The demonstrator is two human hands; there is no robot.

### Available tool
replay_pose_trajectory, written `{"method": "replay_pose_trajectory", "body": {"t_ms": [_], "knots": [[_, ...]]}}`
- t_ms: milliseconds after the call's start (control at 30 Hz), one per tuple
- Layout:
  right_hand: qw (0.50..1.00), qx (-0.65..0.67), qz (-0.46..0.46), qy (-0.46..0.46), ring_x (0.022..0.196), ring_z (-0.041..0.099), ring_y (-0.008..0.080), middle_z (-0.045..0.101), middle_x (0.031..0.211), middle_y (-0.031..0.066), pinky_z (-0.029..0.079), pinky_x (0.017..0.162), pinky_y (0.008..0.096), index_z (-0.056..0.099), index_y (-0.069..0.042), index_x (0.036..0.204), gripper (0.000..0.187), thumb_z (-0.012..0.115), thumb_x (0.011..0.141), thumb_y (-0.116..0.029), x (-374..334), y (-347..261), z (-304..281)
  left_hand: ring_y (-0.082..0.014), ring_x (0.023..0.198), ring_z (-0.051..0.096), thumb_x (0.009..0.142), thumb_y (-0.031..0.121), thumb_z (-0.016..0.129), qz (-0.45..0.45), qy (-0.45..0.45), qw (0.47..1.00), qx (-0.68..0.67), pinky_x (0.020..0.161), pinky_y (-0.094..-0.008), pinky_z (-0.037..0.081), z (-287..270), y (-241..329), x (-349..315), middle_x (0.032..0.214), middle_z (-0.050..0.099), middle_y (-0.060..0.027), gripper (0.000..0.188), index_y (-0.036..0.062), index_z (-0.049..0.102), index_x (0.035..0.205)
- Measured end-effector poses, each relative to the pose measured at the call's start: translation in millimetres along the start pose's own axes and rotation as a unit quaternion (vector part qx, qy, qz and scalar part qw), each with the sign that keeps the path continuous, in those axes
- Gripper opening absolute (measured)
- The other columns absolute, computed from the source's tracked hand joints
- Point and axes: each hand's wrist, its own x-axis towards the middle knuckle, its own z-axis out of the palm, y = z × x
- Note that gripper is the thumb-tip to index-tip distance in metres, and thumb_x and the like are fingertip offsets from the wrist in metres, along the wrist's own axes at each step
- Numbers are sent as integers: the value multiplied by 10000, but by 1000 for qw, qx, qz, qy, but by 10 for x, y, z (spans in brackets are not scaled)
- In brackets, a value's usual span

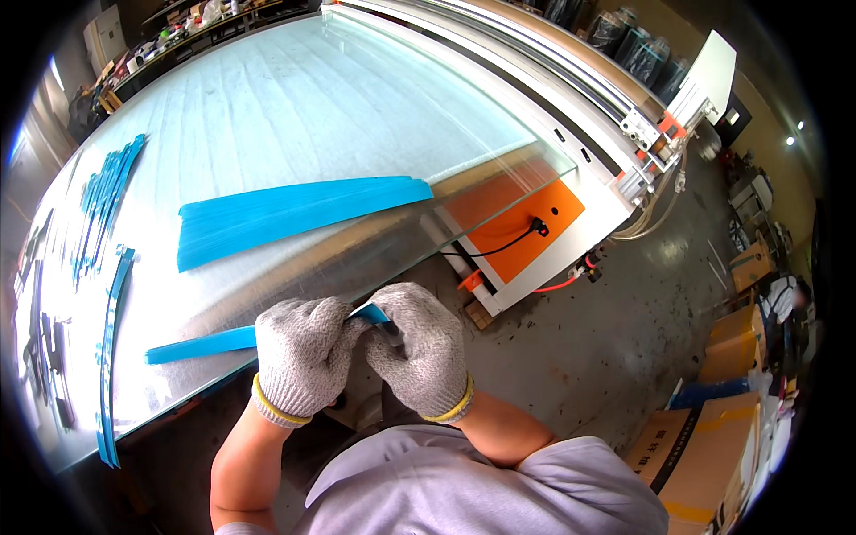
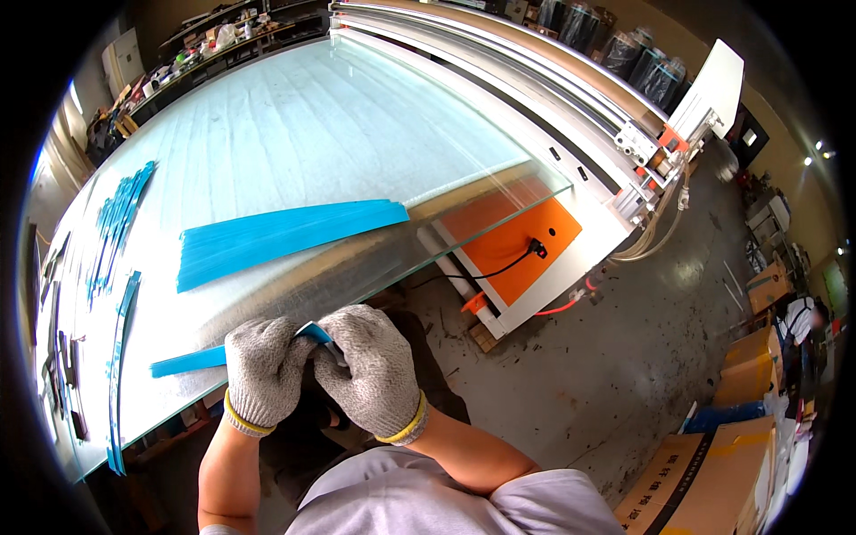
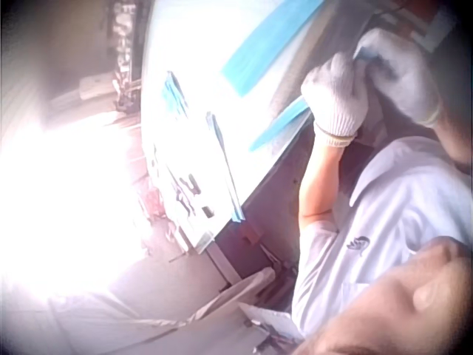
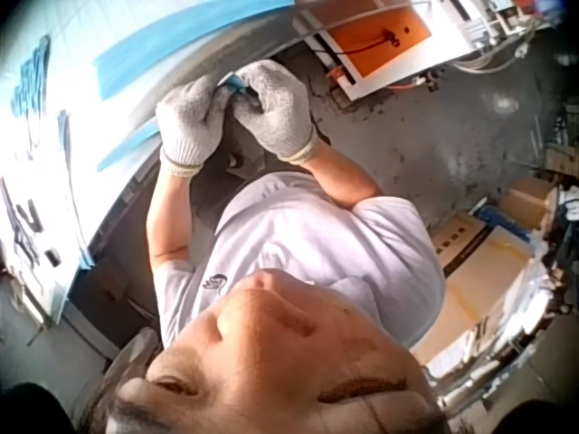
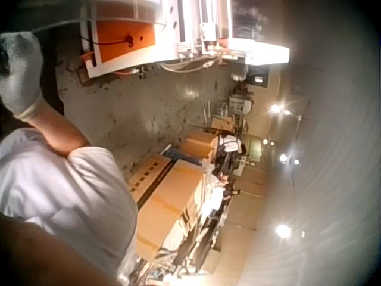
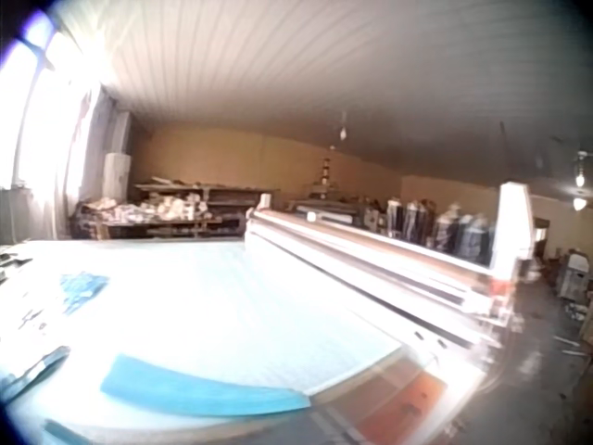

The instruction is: The person applies white tape to the edges of long, blue plastic strips. They pick up a strip, align the tape along the edge, and smooth it down with their gloved fingers. The person repeats this process for multiple strips, stacking the finished pieces on a glass table.

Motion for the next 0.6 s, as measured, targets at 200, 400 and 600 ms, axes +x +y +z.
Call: {"method": "replay_pose_trajectory", "body": {"t_ms": [200,400,600], "knots": [[999,-33,-24,-25,857,671,349,675,938,146,544,747,396,665,-25,987,298,740,702,21,53,-98,-87,-409,630,602,783,72,719,15,28,999,-21,591,-485,462,5,49,-113,695,628,-160,86,48,639,803],[994,-111,-11,9,784,647,323,667,875,102,514,695,404,670,-60,920,267,750,675,10,57,-154,-69,-384,650,619,708,58,728,51,64,997,-8,598,-468,476,61,18,-126,724,639,-139,134,45,648,815],[991,-124,-23,41,746,628,333,652,808,102,502,687,418,651,-73,864,186,764,724,-25,200,-151,-11,-361,627,614,747,75,665,67,92,993,-19,605,-445,483,17,-16,-117,683,620,-110,53,46,642,785]]}}
